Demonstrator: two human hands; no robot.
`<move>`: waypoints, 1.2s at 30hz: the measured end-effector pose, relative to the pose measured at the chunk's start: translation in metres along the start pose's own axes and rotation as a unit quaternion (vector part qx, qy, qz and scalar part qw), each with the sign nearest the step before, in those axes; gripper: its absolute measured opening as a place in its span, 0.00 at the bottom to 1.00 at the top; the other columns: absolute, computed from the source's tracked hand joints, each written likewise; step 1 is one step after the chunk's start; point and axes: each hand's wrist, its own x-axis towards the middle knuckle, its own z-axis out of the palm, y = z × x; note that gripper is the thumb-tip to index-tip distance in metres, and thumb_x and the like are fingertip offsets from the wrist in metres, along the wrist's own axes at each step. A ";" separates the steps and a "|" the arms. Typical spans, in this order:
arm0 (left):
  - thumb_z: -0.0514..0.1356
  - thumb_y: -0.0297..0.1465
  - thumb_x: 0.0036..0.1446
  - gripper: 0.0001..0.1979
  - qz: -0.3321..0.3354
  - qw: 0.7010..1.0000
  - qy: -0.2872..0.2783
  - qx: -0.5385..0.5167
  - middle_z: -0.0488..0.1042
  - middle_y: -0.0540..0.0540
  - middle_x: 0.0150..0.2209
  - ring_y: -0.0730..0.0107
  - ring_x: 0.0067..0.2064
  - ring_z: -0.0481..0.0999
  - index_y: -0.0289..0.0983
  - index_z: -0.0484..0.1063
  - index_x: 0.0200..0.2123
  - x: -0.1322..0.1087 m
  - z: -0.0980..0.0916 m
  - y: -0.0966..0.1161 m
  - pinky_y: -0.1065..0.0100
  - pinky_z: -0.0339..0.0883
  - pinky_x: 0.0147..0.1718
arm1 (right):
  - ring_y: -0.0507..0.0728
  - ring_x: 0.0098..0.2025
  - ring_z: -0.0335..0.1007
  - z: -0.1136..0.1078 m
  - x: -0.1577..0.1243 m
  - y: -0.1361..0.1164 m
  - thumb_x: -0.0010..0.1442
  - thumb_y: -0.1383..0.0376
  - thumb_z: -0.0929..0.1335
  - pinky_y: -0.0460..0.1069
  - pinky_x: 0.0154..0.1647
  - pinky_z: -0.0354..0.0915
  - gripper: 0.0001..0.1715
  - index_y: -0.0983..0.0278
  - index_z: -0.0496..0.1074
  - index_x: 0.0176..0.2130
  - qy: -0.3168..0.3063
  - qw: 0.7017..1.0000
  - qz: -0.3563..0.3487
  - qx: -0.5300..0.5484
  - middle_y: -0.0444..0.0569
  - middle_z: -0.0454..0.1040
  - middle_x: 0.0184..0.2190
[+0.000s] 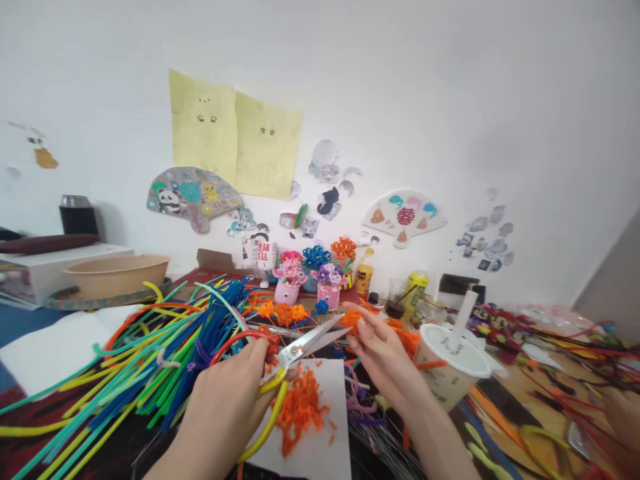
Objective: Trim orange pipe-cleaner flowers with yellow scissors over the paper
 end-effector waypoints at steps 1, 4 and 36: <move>0.47 0.42 0.60 0.13 0.000 1.000 -0.002 0.002 0.77 0.44 0.36 0.53 0.37 0.78 0.40 0.64 0.36 0.000 0.000 -0.001 0.66 0.59 0.26 | 0.49 0.26 0.58 -0.001 0.000 0.000 0.49 0.59 0.75 0.44 0.28 0.57 0.21 0.61 0.75 0.43 -0.001 1.000 -0.002 -0.005 0.41 0.65 0.23; 0.46 0.42 0.60 0.14 -0.007 1.000 -0.007 0.012 0.77 0.45 0.35 0.56 0.36 0.78 0.41 0.65 0.35 0.000 -0.002 -0.002 0.67 0.59 0.26 | 0.51 0.28 0.59 -0.001 0.001 0.001 0.47 0.59 0.75 0.45 0.31 0.60 0.21 0.61 0.76 0.42 0.007 1.000 -0.006 -0.004 0.44 0.68 0.27; 0.49 0.40 0.58 0.14 0.006 0.998 -0.058 0.002 0.78 0.43 0.28 0.55 0.33 0.78 0.40 0.70 0.32 0.003 -0.006 -0.007 0.70 0.57 0.25 | 0.51 0.27 0.60 -0.003 0.003 0.002 0.47 0.58 0.76 0.47 0.32 0.60 0.24 0.63 0.75 0.43 -0.017 1.000 0.017 0.005 0.50 0.75 0.35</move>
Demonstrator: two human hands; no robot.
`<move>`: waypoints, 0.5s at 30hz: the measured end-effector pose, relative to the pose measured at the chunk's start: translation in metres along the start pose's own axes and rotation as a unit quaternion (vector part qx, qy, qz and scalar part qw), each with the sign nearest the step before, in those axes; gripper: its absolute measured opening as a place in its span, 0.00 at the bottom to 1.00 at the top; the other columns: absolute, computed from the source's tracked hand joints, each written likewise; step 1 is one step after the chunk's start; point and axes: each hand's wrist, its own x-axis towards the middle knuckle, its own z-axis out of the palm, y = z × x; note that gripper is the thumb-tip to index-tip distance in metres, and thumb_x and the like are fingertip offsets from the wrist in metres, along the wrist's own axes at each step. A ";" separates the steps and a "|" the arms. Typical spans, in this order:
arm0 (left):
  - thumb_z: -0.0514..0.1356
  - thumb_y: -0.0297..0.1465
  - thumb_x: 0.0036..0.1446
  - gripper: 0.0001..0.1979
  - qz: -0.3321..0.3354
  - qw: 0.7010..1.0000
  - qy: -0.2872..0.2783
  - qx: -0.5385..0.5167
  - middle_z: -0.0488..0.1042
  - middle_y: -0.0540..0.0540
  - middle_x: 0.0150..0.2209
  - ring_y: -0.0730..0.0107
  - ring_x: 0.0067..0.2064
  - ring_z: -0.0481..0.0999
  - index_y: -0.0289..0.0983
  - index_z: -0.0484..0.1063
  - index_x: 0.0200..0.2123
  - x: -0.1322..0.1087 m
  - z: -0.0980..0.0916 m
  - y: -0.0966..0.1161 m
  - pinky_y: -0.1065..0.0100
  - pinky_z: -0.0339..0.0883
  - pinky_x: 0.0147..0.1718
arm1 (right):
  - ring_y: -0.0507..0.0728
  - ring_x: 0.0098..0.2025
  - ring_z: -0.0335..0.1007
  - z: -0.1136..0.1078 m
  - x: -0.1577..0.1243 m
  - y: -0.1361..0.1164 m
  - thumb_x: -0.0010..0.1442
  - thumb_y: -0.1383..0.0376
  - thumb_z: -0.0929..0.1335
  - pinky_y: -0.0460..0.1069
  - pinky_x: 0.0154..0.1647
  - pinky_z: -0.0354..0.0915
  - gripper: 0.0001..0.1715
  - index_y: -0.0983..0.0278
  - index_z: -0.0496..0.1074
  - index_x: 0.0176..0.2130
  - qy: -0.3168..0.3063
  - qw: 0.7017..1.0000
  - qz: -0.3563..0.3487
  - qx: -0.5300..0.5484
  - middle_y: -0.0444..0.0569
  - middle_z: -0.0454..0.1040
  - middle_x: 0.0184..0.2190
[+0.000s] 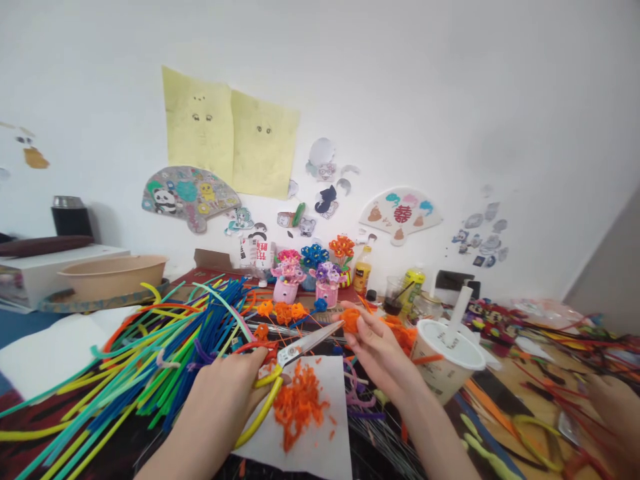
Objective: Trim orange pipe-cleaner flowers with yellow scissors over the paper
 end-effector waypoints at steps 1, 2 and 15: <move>0.50 0.40 0.58 0.14 0.003 1.000 0.001 -0.003 0.77 0.44 0.27 0.55 0.32 0.78 0.40 0.70 0.31 0.000 0.000 0.000 0.70 0.56 0.24 | 0.51 0.27 0.60 0.000 0.000 0.000 0.47 0.58 0.76 0.47 0.31 0.60 0.24 0.63 0.75 0.43 -0.003 1.000 0.000 0.004 0.50 0.75 0.35; 0.50 0.41 0.58 0.14 0.005 1.000 0.001 -0.006 0.77 0.44 0.27 0.55 0.32 0.78 0.40 0.70 0.31 -0.001 0.000 0.000 0.70 0.55 0.24 | 0.50 0.27 0.60 0.000 0.000 0.000 0.47 0.58 0.76 0.47 0.31 0.60 0.23 0.63 0.75 0.43 -0.004 1.000 -0.001 0.009 0.50 0.75 0.35; 0.50 0.43 0.58 0.14 0.004 1.000 0.012 0.016 0.76 0.44 0.36 0.51 0.38 0.78 0.39 0.65 0.37 -0.001 -0.003 0.008 0.64 0.63 0.28 | 0.48 0.27 0.62 -0.005 0.002 0.005 0.49 0.61 0.75 0.44 0.29 0.59 0.19 0.61 0.76 0.42 0.017 1.000 -0.012 0.013 0.45 0.72 0.30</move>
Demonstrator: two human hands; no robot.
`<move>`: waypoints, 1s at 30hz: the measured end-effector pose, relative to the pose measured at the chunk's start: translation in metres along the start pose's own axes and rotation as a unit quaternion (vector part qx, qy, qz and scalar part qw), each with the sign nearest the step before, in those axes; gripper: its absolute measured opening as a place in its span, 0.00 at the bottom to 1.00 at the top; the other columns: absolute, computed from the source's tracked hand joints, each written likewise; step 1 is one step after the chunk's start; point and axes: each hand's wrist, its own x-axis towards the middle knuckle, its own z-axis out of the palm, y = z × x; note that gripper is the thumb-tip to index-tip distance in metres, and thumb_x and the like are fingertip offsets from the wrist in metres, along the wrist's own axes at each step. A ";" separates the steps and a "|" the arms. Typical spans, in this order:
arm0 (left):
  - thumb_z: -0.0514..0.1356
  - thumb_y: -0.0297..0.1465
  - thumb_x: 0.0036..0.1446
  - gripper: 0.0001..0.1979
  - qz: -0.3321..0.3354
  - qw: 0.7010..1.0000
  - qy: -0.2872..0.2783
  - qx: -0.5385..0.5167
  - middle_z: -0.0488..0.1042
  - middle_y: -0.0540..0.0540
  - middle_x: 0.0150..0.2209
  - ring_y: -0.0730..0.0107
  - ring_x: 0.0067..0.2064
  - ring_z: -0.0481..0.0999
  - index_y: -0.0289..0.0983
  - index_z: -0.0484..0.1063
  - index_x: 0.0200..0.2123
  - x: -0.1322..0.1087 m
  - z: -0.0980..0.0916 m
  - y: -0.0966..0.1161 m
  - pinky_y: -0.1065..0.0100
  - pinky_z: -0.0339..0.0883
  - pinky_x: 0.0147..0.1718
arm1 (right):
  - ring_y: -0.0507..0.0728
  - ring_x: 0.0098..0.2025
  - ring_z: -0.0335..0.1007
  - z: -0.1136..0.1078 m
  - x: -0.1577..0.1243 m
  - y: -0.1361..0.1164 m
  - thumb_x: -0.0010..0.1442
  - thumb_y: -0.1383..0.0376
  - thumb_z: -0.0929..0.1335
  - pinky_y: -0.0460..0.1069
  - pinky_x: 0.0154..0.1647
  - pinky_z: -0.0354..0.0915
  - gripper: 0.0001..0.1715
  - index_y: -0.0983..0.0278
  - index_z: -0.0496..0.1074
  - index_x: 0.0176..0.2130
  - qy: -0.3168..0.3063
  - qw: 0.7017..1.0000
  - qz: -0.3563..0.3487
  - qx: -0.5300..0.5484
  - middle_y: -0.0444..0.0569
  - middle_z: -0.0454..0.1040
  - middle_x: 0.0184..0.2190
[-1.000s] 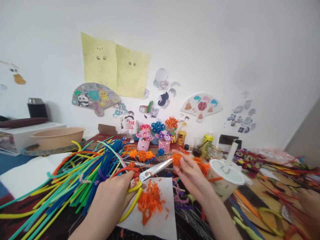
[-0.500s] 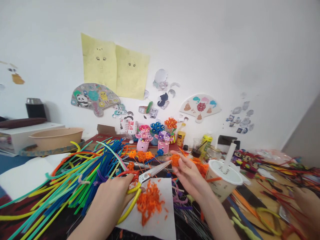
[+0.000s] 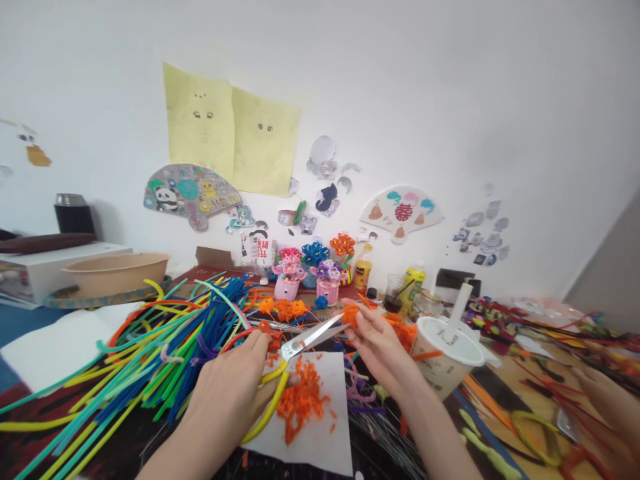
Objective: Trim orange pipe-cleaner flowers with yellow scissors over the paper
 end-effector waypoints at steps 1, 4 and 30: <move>0.50 0.42 0.58 0.14 -0.004 1.000 -0.003 0.011 0.76 0.44 0.37 0.50 0.38 0.78 0.39 0.65 0.37 0.000 0.000 0.000 0.62 0.65 0.29 | 0.48 0.27 0.62 0.000 0.000 0.000 0.49 0.61 0.75 0.44 0.29 0.59 0.18 0.62 0.76 0.42 -0.002 1.000 0.000 0.004 0.45 0.72 0.30; 0.49 0.42 0.60 0.14 -0.014 0.999 -0.020 0.034 0.77 0.43 0.37 0.49 0.37 0.78 0.38 0.65 0.38 0.001 0.000 0.001 0.58 0.68 0.29 | 0.48 0.27 0.62 0.001 -0.001 0.000 0.49 0.62 0.75 0.43 0.28 0.59 0.19 0.62 0.76 0.42 -0.009 1.000 0.002 0.011 0.46 0.72 0.31; 0.45 0.29 0.61 0.14 -0.001 0.994 -0.097 0.059 0.78 0.36 0.34 0.47 0.38 0.79 0.34 0.68 0.43 0.007 0.007 0.002 0.53 0.70 0.33 | 0.48 0.26 0.61 0.002 -0.001 -0.001 0.51 0.61 0.74 0.42 0.27 0.58 0.19 0.61 0.75 0.44 -0.025 0.999 -0.008 -0.018 0.46 0.73 0.28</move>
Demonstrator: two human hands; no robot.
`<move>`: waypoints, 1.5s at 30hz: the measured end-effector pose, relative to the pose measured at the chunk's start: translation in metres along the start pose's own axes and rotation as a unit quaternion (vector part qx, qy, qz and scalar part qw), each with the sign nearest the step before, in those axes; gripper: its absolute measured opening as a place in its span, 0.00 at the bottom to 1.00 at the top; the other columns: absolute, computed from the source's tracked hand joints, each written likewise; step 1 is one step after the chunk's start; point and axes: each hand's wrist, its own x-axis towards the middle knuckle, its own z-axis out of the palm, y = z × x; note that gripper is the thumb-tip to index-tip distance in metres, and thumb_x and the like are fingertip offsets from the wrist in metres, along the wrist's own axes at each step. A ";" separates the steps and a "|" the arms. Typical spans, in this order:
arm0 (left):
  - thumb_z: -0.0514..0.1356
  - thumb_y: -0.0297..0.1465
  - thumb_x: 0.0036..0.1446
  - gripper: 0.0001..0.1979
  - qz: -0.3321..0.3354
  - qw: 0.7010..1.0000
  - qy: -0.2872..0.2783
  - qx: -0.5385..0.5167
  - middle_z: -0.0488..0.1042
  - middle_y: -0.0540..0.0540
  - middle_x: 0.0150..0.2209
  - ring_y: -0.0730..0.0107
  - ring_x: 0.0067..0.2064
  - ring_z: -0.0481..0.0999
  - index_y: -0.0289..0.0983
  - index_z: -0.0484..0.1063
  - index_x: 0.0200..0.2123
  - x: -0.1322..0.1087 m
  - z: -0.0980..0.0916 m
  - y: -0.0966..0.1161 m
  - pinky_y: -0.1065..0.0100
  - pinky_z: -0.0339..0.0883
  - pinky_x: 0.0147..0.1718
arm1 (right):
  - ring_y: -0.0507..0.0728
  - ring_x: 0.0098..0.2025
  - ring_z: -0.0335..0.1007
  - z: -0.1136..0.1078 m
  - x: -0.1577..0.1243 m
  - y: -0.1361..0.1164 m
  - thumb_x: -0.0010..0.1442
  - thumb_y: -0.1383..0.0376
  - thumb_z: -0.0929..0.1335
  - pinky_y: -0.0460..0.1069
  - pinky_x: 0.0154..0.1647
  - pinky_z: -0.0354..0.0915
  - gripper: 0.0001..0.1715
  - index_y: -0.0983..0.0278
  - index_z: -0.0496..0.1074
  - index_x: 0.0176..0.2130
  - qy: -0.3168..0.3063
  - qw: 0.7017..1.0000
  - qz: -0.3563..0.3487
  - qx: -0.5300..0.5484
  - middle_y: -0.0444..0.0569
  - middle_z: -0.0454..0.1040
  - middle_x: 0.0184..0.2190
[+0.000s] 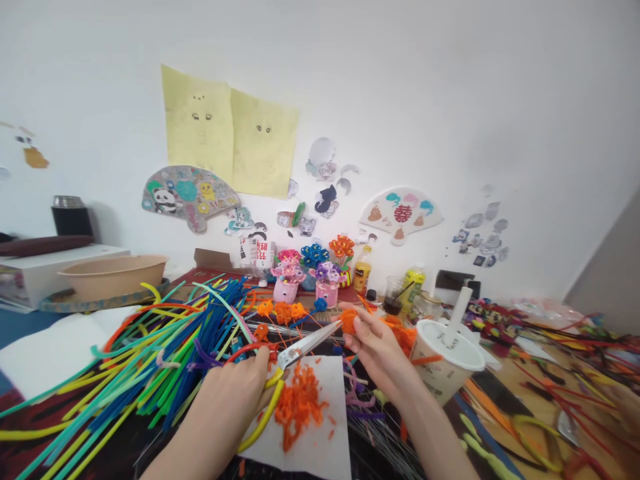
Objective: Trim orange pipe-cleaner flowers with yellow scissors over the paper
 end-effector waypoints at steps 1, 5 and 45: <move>0.45 0.28 0.61 0.14 -0.002 1.000 -0.002 -0.001 0.78 0.37 0.34 0.47 0.38 0.79 0.34 0.68 0.42 0.000 0.000 0.000 0.54 0.70 0.33 | 0.49 0.26 0.61 0.000 0.000 0.000 0.51 0.61 0.74 0.42 0.27 0.58 0.19 0.61 0.75 0.44 -0.001 1.000 0.002 -0.002 0.45 0.72 0.26; 0.46 0.28 0.60 0.12 -0.008 1.000 -0.013 -0.006 0.78 0.38 0.34 0.50 0.38 0.79 0.35 0.67 0.40 -0.001 -0.004 0.001 0.57 0.69 0.34 | 0.49 0.26 0.61 0.000 0.000 0.000 0.52 0.61 0.74 0.42 0.27 0.58 0.19 0.62 0.75 0.45 -0.001 1.000 0.005 -0.008 0.43 0.69 0.22; 0.46 0.36 0.62 0.15 0.007 0.999 0.050 -0.015 0.78 0.38 0.34 0.49 0.35 0.79 0.35 0.67 0.42 -0.001 0.004 -0.005 0.58 0.69 0.30 | 0.51 0.27 0.62 0.003 0.000 -0.004 0.49 0.60 0.74 0.46 0.28 0.58 0.21 0.61 0.74 0.45 0.021 0.998 -0.032 -0.058 0.45 0.72 0.27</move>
